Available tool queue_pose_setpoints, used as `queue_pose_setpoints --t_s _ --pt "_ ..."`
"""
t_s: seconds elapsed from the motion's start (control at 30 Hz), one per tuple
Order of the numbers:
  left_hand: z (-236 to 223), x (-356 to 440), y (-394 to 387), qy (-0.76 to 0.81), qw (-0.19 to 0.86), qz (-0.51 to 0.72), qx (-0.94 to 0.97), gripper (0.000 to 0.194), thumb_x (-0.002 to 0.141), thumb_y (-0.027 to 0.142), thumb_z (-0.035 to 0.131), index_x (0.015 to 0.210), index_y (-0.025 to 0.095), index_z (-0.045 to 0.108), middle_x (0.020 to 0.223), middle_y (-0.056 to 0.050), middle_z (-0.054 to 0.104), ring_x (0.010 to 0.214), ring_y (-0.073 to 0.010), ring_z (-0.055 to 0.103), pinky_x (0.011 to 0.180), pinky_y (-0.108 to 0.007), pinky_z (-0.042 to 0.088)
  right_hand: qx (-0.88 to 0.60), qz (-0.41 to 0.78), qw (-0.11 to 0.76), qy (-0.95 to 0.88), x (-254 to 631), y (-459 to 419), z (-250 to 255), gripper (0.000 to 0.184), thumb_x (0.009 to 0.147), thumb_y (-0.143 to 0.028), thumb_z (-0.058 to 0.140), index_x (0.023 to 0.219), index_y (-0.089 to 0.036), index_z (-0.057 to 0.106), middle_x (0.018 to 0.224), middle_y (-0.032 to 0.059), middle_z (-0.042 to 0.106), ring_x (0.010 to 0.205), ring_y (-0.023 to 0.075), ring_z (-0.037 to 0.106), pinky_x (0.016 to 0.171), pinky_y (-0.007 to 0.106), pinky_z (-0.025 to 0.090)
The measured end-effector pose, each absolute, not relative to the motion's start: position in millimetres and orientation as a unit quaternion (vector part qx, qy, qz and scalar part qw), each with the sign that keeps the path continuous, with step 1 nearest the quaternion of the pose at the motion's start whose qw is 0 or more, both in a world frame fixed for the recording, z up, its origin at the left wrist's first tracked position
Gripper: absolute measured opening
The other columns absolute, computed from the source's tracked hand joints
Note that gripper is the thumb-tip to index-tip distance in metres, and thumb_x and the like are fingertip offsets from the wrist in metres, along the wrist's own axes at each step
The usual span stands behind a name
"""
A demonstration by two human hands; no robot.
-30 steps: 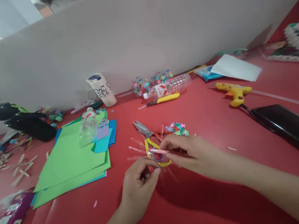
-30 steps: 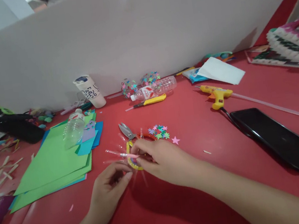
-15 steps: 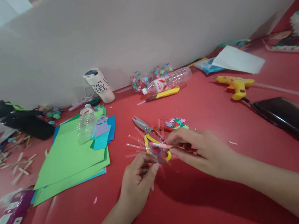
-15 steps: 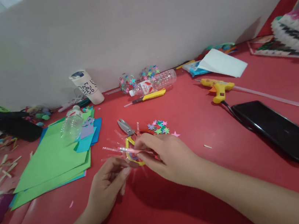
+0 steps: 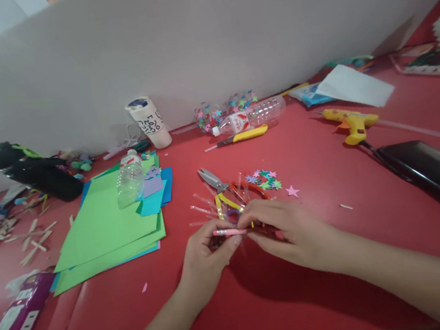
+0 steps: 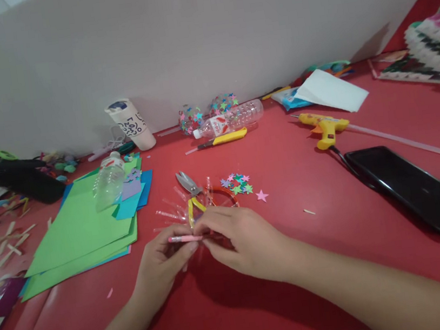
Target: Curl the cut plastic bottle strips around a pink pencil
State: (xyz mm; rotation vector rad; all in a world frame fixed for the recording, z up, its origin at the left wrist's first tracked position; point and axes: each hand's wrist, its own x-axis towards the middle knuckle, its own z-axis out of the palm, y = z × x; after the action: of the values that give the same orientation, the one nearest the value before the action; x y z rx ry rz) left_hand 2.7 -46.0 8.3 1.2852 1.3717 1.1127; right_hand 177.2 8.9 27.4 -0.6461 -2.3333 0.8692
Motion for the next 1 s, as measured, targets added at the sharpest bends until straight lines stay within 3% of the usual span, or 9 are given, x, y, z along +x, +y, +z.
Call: queue_pose_setpoints --t_s 0.27,0.53,0.77,1.0 --pt "7 4 -46 0.555 0.453 0.456 0.528 0.009 0.075 0.024 0.060 0.078 0.016 0.060 0.065 0.003 0.054 0.048 -0.0057 0.043 0.047 -0.018 0.037 -0.266 0.338 0.293 -0.854 175 6 23 0.007 0.085 -0.015 0.051 0.085 -0.019 0.057 0.081 0.0017 0.059 0.069 0.0116 0.052 0.061 0.022 0.040" --pt "11 3 -51 0.531 0.382 0.468 0.593 0.008 0.076 0.016 0.058 0.083 0.018 0.061 0.081 -0.001 0.062 0.073 -0.0124 0.056 0.065 -0.021 0.045 -0.288 0.312 0.299 -0.854 175 1 23 0.006 0.082 -0.013 0.054 0.082 -0.019 0.052 0.075 -0.0006 0.059 0.063 0.0104 0.052 0.056 0.020 0.039" --pt "12 4 -50 0.536 0.424 0.475 0.555 0.006 0.079 0.022 0.059 0.080 0.018 0.062 0.067 0.002 0.058 0.052 -0.0072 0.051 0.048 -0.017 0.040 -0.261 0.232 0.307 -0.885 177 0 17 0.010 0.088 -0.016 0.047 0.079 -0.019 0.051 0.077 0.0033 0.062 0.065 0.0121 0.056 0.058 0.022 0.041" --pt "8 3 -51 0.541 0.435 0.471 0.544 0.008 0.079 0.025 0.060 0.083 0.018 0.062 0.062 0.003 0.058 0.051 -0.0085 0.055 0.046 -0.018 0.042 -0.258 0.193 0.294 -0.900 178 1 16 0.010 0.088 -0.016 0.046 0.088 -0.017 0.056 0.083 0.0063 0.065 0.071 0.0154 0.060 0.062 0.025 0.044"
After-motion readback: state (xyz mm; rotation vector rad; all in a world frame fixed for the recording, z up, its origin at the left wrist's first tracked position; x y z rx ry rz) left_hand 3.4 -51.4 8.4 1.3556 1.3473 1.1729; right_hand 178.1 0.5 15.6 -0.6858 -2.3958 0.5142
